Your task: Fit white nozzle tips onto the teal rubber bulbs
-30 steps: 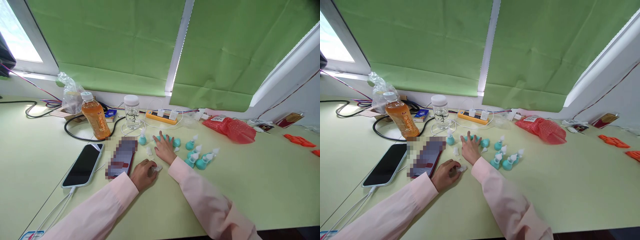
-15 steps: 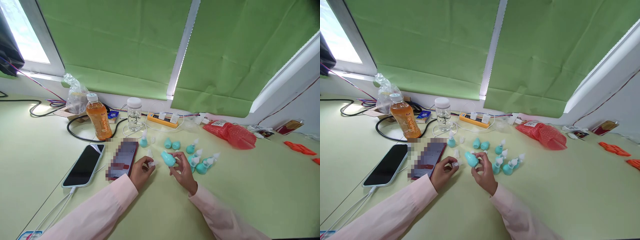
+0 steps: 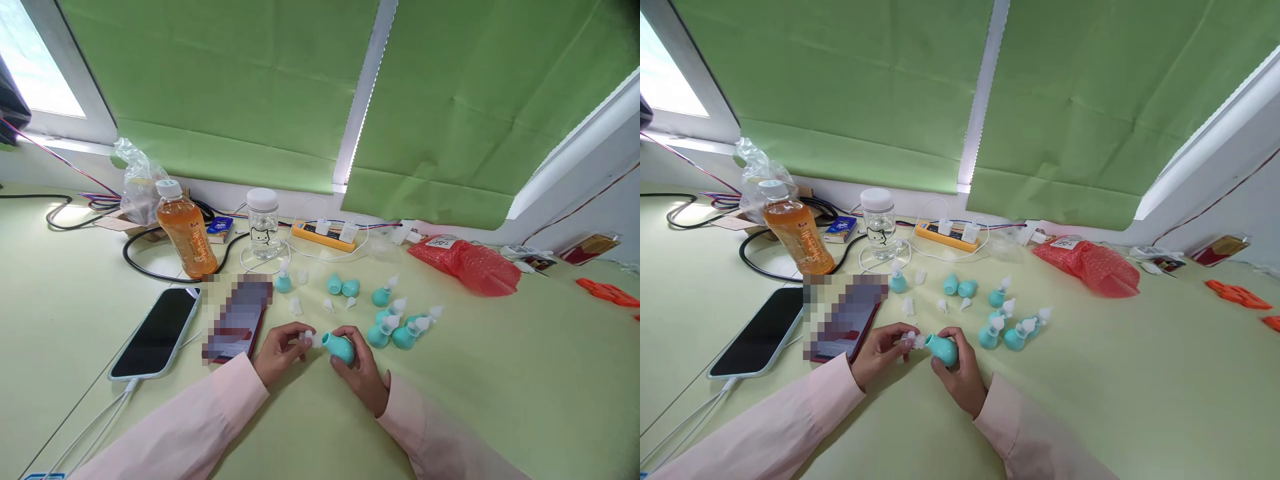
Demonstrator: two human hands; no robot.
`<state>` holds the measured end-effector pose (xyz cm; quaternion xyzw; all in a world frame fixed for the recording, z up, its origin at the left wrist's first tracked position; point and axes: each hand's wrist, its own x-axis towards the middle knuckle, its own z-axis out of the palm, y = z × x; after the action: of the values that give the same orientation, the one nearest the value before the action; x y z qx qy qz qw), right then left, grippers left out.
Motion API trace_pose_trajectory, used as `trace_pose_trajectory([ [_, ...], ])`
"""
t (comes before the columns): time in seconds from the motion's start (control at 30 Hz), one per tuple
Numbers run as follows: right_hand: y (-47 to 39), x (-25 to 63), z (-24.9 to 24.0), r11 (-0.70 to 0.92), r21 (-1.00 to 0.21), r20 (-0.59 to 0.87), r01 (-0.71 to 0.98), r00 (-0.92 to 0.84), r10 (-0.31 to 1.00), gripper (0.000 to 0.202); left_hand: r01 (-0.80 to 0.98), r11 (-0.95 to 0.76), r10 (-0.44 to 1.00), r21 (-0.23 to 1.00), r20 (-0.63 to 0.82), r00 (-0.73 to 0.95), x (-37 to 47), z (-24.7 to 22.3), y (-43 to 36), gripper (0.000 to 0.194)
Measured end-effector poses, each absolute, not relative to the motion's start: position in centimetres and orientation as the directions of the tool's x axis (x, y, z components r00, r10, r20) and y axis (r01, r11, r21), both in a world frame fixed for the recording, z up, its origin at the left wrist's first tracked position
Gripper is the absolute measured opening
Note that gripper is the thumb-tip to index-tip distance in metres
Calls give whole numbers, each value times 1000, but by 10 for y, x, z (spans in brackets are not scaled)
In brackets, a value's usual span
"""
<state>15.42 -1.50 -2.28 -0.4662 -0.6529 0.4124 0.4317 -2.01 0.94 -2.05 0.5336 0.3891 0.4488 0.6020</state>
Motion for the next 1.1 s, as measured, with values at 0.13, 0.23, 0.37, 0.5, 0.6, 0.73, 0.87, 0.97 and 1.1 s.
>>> trace_pose_trajectory([
  [0.13,-18,155,-19,317,-868,250,382,-216,944,25,-154,92,929,984,-29,368,-19,-21,10,43],
  [0.23,-18,155,-22,396,-812,312,428,-255,915,26,-130,149,911,980,-85,404,-19,-20,11,45],
  [0.37,-15,154,-28,481,-717,407,504,-257,876,24,-134,192,889,972,-114,444,-17,-20,11,46],
  [0.5,-11,152,-31,511,-653,446,559,-262,856,14,-108,180,893,978,-117,434,-15,-20,7,44],
  [0.6,-10,152,-32,507,-645,438,572,-267,858,11,-44,123,920,991,-97,380,-14,-20,4,44],
  [0.73,-11,152,-32,469,-697,394,542,-257,882,12,1,82,927,997,-76,368,-13,-20,1,43],
  [0.87,-10,150,-30,335,-833,259,439,-224,939,14,25,3,927,1000,-12,375,-14,-22,-1,40],
  [0.97,-9,149,-23,207,-919,125,336,-251,960,17,111,-91,927,990,43,372,-15,-22,-3,35],
  [1.1,-8,150,-10,-82,-959,-163,271,-293,942,27,236,-246,902,940,133,410,-16,-20,-7,26],
])
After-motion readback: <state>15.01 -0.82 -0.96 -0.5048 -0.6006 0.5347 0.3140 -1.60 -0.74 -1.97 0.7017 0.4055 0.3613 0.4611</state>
